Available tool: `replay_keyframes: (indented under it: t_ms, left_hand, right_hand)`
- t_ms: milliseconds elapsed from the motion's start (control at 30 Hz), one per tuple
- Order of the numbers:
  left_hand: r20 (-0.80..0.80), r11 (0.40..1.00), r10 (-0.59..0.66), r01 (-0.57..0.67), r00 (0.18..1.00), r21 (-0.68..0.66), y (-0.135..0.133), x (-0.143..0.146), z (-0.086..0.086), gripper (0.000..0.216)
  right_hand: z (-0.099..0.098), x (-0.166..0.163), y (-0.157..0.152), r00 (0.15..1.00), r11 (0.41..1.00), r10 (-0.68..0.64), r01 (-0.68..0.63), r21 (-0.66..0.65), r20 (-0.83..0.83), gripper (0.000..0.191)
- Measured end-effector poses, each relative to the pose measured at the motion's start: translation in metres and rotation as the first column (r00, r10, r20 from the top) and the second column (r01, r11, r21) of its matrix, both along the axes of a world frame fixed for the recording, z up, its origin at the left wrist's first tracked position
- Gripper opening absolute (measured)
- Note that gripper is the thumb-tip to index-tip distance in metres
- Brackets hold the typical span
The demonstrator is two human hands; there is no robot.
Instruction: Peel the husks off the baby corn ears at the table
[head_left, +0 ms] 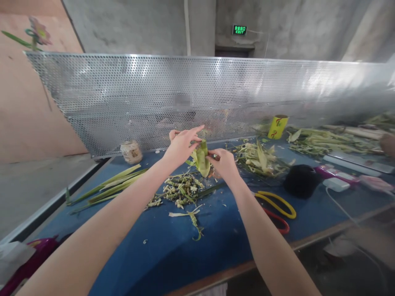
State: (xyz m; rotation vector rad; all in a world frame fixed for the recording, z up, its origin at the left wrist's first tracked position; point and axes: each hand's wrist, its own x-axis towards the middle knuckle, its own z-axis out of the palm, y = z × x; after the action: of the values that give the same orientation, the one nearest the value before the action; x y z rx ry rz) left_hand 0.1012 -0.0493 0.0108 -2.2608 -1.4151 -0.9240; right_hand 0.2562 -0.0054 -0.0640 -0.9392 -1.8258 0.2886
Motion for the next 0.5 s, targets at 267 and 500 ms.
replay_keyframes:
  t_ms: [267,500]
  left_hand:
    - [0.021,1.0,0.002,-0.001,1.0,-0.024,-0.008,0.01,0.001,0.05]
    - [0.092,0.991,0.073,-0.062,0.993,-0.12,-0.039,0.012,-0.01,0.058]
  right_hand:
    - [0.01,0.001,-0.012,0.997,0.987,0.007,0.004,0.161,-0.071,0.023]
    - [0.009,0.002,-0.013,0.994,0.983,0.031,-0.01,0.181,-0.109,0.018]
